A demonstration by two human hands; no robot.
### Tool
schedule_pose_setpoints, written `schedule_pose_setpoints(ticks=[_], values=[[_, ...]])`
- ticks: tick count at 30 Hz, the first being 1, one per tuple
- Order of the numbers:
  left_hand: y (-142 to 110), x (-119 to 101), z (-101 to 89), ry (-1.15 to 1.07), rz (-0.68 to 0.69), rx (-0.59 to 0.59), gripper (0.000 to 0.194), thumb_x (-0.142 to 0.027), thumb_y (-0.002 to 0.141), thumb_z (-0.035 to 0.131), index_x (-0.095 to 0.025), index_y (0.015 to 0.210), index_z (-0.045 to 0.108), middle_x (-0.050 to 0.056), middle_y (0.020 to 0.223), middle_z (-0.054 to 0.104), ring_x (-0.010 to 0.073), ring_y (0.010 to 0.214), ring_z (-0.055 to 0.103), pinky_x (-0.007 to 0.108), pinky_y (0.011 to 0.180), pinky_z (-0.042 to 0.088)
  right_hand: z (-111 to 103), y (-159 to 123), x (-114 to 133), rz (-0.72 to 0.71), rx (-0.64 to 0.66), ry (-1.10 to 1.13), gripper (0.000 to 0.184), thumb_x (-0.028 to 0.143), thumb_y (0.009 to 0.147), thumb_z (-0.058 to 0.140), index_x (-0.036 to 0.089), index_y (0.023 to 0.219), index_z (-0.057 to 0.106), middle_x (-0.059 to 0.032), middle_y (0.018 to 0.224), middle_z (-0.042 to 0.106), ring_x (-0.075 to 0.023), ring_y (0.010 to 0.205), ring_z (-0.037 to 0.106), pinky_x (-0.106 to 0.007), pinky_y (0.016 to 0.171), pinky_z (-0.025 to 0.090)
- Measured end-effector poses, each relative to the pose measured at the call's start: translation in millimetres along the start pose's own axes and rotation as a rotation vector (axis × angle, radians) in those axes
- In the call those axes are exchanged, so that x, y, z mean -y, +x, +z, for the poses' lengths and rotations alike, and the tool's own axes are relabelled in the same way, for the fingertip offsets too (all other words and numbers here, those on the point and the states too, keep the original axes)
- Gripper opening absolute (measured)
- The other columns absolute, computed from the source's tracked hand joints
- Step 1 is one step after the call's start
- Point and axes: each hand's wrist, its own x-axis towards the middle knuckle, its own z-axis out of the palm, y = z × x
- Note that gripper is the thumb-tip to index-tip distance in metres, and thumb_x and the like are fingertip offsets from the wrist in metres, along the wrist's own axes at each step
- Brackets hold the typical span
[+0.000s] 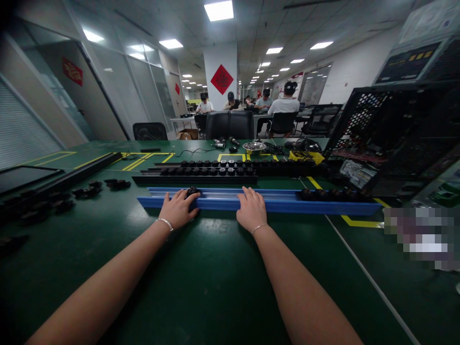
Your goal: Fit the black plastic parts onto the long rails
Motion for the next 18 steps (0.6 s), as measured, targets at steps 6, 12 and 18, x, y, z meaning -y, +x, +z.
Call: schedule_pose_setpoints(ticks=[6,12,18], values=[[-0.2,2.0,1.9,0.008,-0.002,-0.005,0.053,-0.046,0.081,0.049,-0.036,0.132,0.04,0.008,0.137,0.044,0.031,0.128,0.034,0.062,0.102,0.019,-0.4,0.3,0.0,0.006,0.003,0.011,0.042,0.014,0.069,0.049,0.018,0.109,0.061,-0.0102,0.137,0.046,-0.0258,0.127,0.036,-0.043,0.105,0.024],[-0.5,3.8,1.7,0.015,-0.013,0.004,0.052,-0.046,0.081,0.048,-0.036,0.132,0.04,0.007,0.138,0.043,0.0311,0.128,0.034,0.062,0.103,0.019,-0.4,0.4,0.7,0.006,-0.008,0.023,0.031,0.028,0.075,0.053,0.019,0.103,0.062,-0.0112,0.136,0.046,-0.0265,0.127,0.036,-0.044,0.103,0.025],[-0.7,6.3,3.2,0.016,-0.006,-0.002,0.052,-0.044,0.081,0.048,-0.037,0.132,0.04,0.008,0.137,0.044,0.0306,0.127,0.036,0.062,0.102,0.021,2.9,0.9,-0.8,0.002,-0.025,0.024,0.03,0.035,0.077,0.054,0.019,0.101,0.062,-0.0114,0.135,0.047,-0.0267,0.127,0.037,-0.044,0.103,0.026]])
